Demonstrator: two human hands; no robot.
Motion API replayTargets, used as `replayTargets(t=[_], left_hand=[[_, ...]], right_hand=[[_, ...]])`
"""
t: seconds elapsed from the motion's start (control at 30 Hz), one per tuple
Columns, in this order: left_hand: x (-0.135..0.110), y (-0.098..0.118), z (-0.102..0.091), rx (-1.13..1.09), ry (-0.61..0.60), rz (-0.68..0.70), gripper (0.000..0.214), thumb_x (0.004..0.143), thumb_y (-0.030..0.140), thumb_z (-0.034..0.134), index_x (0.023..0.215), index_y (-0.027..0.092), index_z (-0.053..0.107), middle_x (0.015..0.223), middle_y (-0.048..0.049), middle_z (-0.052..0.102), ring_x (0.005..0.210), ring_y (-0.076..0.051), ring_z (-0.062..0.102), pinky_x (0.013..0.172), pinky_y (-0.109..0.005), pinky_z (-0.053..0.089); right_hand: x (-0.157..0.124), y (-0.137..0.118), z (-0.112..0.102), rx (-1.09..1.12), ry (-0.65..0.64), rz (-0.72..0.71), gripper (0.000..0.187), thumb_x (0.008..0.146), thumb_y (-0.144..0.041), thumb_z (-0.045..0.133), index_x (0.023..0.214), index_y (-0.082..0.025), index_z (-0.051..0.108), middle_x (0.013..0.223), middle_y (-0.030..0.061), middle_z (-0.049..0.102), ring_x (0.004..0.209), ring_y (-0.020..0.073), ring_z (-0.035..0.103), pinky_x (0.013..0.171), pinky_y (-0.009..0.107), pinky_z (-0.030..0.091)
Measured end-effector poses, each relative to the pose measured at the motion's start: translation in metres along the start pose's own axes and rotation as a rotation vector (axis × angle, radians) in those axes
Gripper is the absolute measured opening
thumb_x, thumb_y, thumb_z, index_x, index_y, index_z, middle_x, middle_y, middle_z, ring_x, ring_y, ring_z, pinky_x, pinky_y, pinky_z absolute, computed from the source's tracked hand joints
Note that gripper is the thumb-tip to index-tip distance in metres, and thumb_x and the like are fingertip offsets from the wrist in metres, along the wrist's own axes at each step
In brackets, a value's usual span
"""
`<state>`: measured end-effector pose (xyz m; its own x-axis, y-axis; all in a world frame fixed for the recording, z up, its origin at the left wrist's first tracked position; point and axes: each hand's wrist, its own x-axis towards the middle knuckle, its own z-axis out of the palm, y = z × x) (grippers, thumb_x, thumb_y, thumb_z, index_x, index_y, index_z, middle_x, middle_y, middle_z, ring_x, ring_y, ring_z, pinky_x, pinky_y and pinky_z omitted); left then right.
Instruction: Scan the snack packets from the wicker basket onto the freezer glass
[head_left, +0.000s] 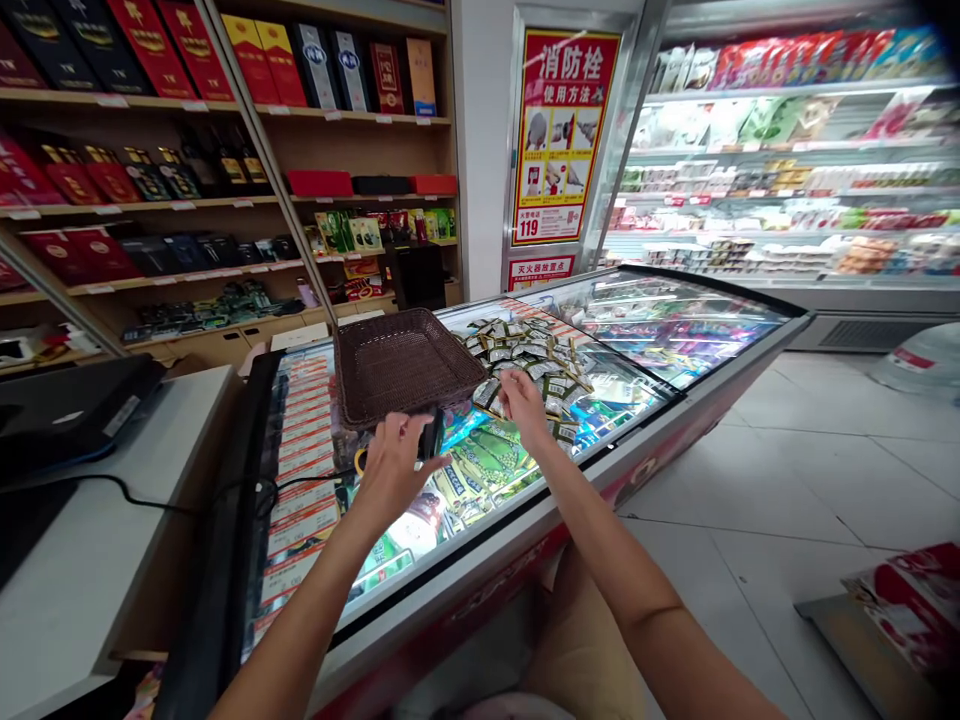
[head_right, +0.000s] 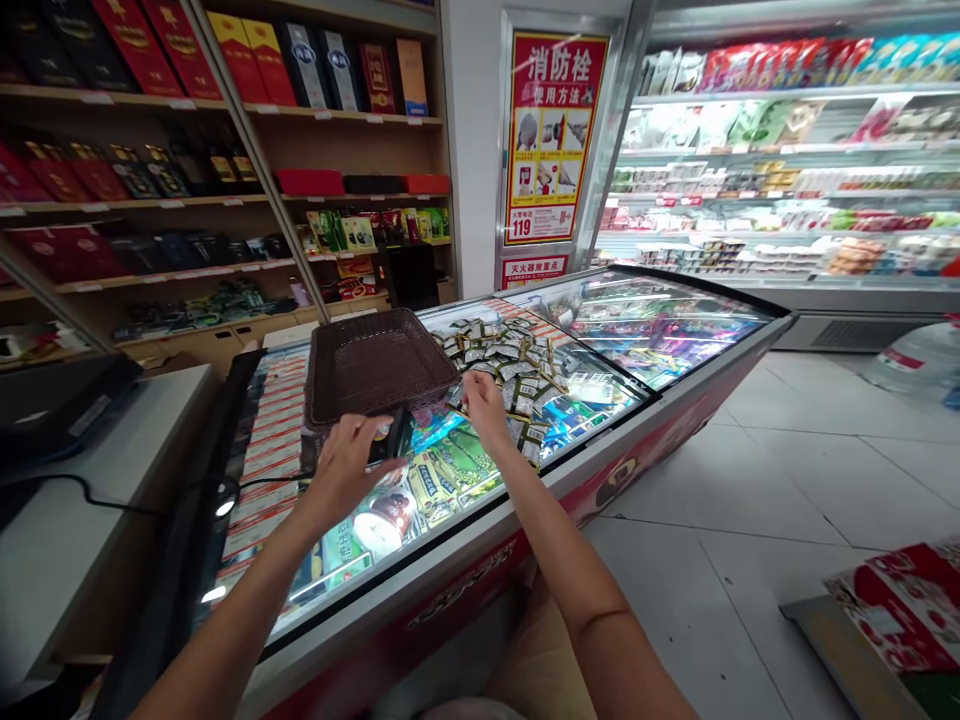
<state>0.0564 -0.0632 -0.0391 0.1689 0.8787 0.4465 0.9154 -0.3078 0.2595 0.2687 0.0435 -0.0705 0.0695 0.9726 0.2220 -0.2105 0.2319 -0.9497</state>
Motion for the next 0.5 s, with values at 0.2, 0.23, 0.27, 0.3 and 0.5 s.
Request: replayTargets(t=[0.2, 0.23, 0.27, 0.3, 0.5], left_hand=[[0.058, 0.06, -0.029, -0.979, 0.157, 0.041, 0.079, 0.086, 0.031, 0.071, 0.152, 0.03, 0.028, 0.062, 0.011, 0.032, 0.051, -0.01, 0.031, 0.052, -0.021, 0.031], [0.064, 0.065, -0.032, -1.037, 0.123, 0.09, 0.09, 0.085, 0.028, 0.073, 0.156, 0.032, 0.018, 0.061, 0.0118, 0.032, 0.05, -0.009, 0.03, 0.05, -0.02, 0.03], [0.068, 0.067, -0.034, -1.07, 0.095, 0.134, 0.098, 0.084, 0.025, 0.073, 0.158, 0.033, 0.009, 0.06, 0.0123, 0.032, 0.048, -0.009, 0.029, 0.049, -0.02, 0.029], [0.072, 0.068, -0.036, -1.083, 0.066, 0.173, 0.105, 0.084, 0.022, 0.074, 0.159, 0.033, 0.001, 0.059, 0.0127, 0.033, 0.047, -0.008, 0.028, 0.048, -0.019, 0.028], [0.085, 0.049, -0.025, -1.033, -0.041, 0.196, 0.119, 0.079, 0.01, 0.071, 0.157, 0.03, -0.017, 0.057, 0.0152, 0.033, 0.045, -0.006, 0.03, 0.047, -0.016, 0.027]], right_hand=[[-0.017, -0.079, 0.013, -0.061, -0.234, -0.278, 0.066, 0.086, -0.05, 0.065, 0.144, -0.026, 0.044, 0.055, -0.0094, 0.036, 0.046, 0.0086, 0.026, 0.045, 0.022, 0.023], [-0.018, -0.089, 0.014, -0.079, -0.276, -0.323, 0.07, 0.087, -0.046, 0.066, 0.148, -0.027, 0.039, 0.055, -0.0094, 0.037, 0.047, 0.0088, 0.024, 0.046, 0.022, 0.023], [-0.019, -0.096, 0.015, -0.095, -0.309, -0.362, 0.073, 0.087, -0.042, 0.066, 0.151, -0.028, 0.035, 0.056, -0.0092, 0.037, 0.047, 0.009, 0.023, 0.046, 0.023, 0.023], [-0.018, -0.101, 0.016, -0.108, -0.33, -0.395, 0.075, 0.088, -0.039, 0.065, 0.154, -0.029, 0.031, 0.057, -0.009, 0.038, 0.047, 0.0092, 0.023, 0.046, 0.023, 0.023], [0.003, -0.087, 0.009, -0.194, -0.298, -0.446, 0.083, 0.087, -0.022, 0.058, 0.159, -0.027, 0.018, 0.057, -0.0101, 0.034, 0.047, 0.0087, 0.023, 0.048, 0.02, 0.025]])
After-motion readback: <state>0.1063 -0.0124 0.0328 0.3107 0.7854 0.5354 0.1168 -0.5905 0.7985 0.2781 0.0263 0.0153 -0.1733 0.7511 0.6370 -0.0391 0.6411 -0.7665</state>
